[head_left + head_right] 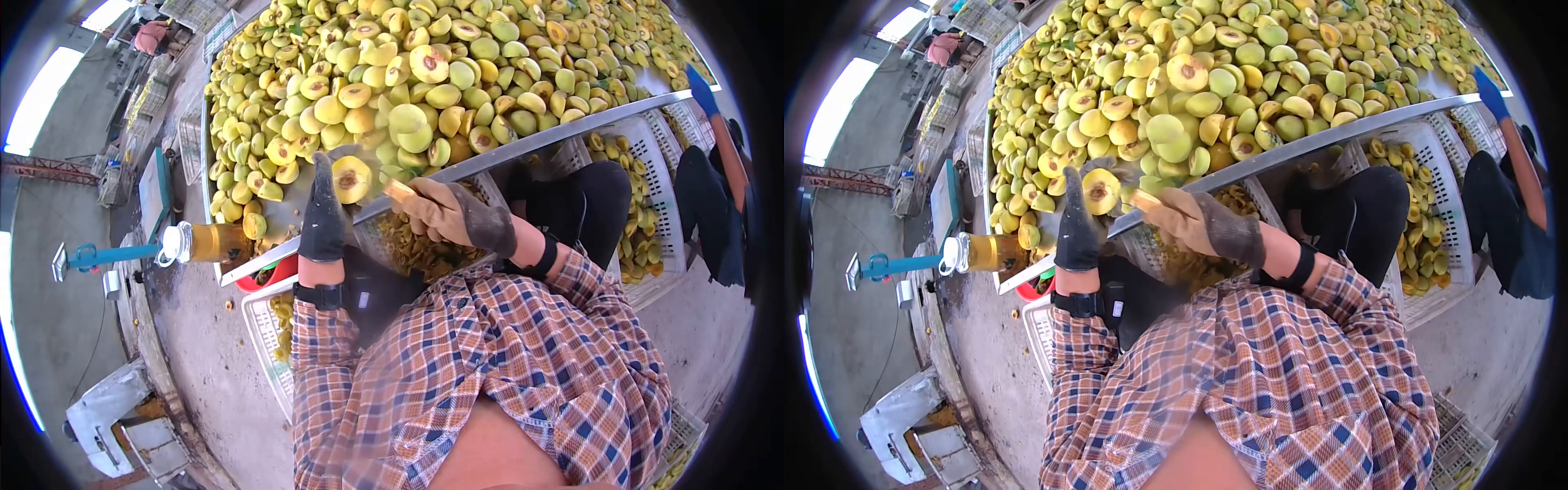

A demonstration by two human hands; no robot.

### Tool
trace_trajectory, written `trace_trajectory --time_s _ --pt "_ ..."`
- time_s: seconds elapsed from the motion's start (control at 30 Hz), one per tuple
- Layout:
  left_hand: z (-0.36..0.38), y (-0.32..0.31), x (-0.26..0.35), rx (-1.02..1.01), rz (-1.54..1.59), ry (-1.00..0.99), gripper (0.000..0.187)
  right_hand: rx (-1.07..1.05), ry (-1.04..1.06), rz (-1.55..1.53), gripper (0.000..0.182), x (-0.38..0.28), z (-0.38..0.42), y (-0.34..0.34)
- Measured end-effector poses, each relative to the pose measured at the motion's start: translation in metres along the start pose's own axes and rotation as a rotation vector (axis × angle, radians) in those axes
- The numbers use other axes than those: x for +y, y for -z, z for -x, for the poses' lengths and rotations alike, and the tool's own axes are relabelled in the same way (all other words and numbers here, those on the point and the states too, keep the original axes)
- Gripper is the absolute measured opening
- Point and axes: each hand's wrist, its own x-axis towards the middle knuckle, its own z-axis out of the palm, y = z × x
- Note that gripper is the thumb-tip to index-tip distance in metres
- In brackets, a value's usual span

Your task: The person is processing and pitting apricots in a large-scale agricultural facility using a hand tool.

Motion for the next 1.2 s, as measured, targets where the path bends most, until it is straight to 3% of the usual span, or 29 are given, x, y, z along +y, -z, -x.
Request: trace_trajectory --time_s 0.07,0.17,0.4,0.5,0.6,0.7,0.8,0.9,0.93,1.0,1.03,1.07,1.13,1.2 --pt "0.007 -0.026 0.012 0.051 0.130 0.042 0.067 -0.026 0.121 0.141 0.040 -0.002 -0.011 -0.004" --pt "0.018 -0.030 0.021 -0.022 0.182 0.090 0.061 0.069 0.326 0.274 0.039 0.017 -0.027 -0.010" --pt "0.019 -0.011 -0.015 0.071 0.142 0.079 0.045 -0.062 0.110 -0.085 0.040 0.007 -0.011 -0.008" --pt "0.021 -0.020 -0.007 0.103 0.012 0.006 0.045 -0.075 0.104 -0.077 0.040 0.010 -0.011 -0.008" --pt "0.023 -0.043 0.005 0.031 -0.089 -0.240 0.046 -0.215 -0.119 -0.112 0.039 0.003 -0.008 0.001" --pt "0.019 -0.036 -0.010 0.056 -0.213 -0.336 0.047 -0.172 0.005 -0.065 0.032 0.019 -0.010 -0.002" --pt "0.021 -0.046 -0.004 0.005 -0.346 -0.494 0.043 0.106 0.589 0.422 0.023 0.038 -0.013 0.003" --pt "0.018 -0.017 -0.025 -0.013 -0.541 -0.402 0.041 0.011 0.635 0.538 0.021 0.046 -0.011 0.022" --pt "0.020 -0.012 -0.017 -0.062 -0.601 -0.327 0.040 -0.057 0.593 0.532 0.022 0.051 -0.012 0.027" --pt "0.027 -0.014 0.005 -0.157 -0.719 -0.172 0.037 -0.134 0.145 0.142 0.029 0.029 -0.005 0.020" --pt "0.031 -0.026 0.008 -0.072 -0.639 -0.260 0.038 -0.171 -0.077 -0.052 0.034 0.008 0.001 0.017" --pt "0.034 -0.048 0.008 0.015 -0.557 -0.351 0.038 -0.249 -0.317 -0.167 0.050 -0.023 0.010 0.020" --pt "0.035 -0.073 0.007 0.131 -0.427 -0.477 0.039 -0.278 -0.164 -0.258 0.056 0.006 0.005 0.011" --pt "0.034 -0.069 0.004 0.151 -0.365 -0.484 0.043 -0.359 -0.255 -0.536 0.057 0.004 0.010 0.000"
